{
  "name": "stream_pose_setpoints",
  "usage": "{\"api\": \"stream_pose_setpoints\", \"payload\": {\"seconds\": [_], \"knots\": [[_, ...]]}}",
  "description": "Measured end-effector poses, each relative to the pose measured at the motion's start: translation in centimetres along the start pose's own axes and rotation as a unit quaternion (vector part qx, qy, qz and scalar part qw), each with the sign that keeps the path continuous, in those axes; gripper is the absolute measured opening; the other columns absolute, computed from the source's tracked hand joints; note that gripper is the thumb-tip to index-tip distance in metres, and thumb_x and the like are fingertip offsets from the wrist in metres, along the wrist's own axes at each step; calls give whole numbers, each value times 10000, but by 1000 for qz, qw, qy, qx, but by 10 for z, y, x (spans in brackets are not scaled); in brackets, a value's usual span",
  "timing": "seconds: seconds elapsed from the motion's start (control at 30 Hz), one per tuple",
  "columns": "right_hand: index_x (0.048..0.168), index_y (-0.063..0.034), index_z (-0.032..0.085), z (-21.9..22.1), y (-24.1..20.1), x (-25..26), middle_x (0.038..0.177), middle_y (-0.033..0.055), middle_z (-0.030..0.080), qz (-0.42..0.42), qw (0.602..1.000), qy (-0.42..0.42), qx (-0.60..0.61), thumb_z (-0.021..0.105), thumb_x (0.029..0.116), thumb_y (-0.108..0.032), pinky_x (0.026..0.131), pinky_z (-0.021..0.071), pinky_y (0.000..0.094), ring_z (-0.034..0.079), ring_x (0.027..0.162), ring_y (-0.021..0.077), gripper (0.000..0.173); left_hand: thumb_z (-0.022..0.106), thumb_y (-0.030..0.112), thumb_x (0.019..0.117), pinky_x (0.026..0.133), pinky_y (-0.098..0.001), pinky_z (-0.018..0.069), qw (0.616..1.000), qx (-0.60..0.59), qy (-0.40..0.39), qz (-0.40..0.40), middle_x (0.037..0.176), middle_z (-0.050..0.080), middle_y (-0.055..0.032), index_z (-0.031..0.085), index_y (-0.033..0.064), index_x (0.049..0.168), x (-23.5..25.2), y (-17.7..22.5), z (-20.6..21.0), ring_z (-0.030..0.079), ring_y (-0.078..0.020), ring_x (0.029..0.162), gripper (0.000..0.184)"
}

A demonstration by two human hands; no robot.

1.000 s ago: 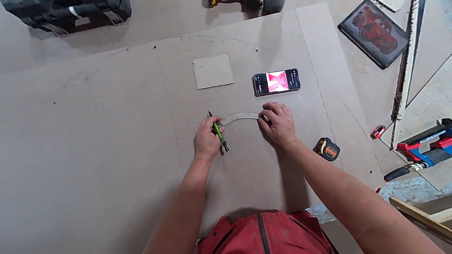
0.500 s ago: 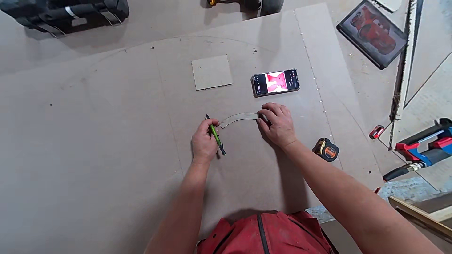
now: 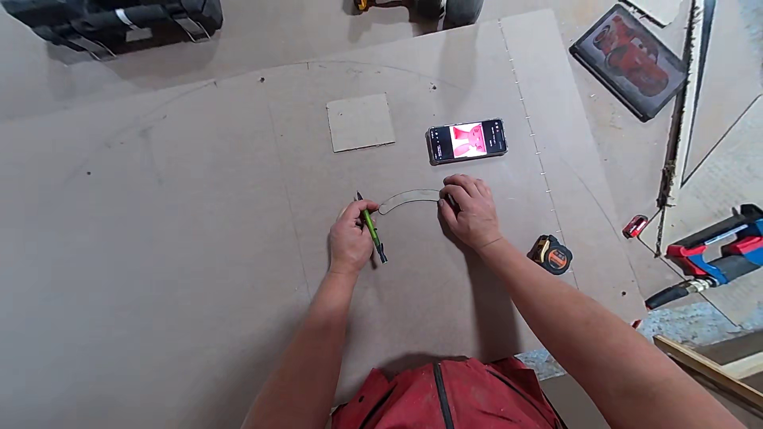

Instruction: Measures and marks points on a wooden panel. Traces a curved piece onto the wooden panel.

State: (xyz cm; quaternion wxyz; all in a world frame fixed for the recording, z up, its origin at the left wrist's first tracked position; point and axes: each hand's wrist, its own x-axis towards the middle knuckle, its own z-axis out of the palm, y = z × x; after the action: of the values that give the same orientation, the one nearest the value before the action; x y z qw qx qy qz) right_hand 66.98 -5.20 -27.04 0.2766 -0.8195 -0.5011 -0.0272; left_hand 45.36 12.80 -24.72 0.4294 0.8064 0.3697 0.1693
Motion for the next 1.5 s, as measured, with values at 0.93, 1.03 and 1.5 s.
{"api": "stream_pose_setpoints", "payload": {"seconds": [0.93,1.03,1.5], "knots": [[1136,-138,737,-1,3,-1,1346,10,668,39,999,6,38,522,891,-126,1125,440,437,568,1321,207,326,616,67,991,901,-347,570,993,-109,19,-41,1148,716,-67,631,72,1242,1,6,-6,688,-138,1007,252],[1131,-134,737,0,2,-1,1342,13,668,36,999,6,38,519,891,-130,1126,437,434,569,1317,206,325,617,64,992,910,-343,567,993,-110,26,-43,1148,716,-67,635,70,1237,2,4,-6,687,-137,1015,246],[1129,-136,733,-1,3,0,1348,18,662,32,999,5,44,510,908,-134,1140,430,422,560,1331,193,314,582,126,1001,881,-329,566,991,-122,32,-39,1140,711,-60,637,65,1238,1,5,-6,680,-131,998,251]]}}
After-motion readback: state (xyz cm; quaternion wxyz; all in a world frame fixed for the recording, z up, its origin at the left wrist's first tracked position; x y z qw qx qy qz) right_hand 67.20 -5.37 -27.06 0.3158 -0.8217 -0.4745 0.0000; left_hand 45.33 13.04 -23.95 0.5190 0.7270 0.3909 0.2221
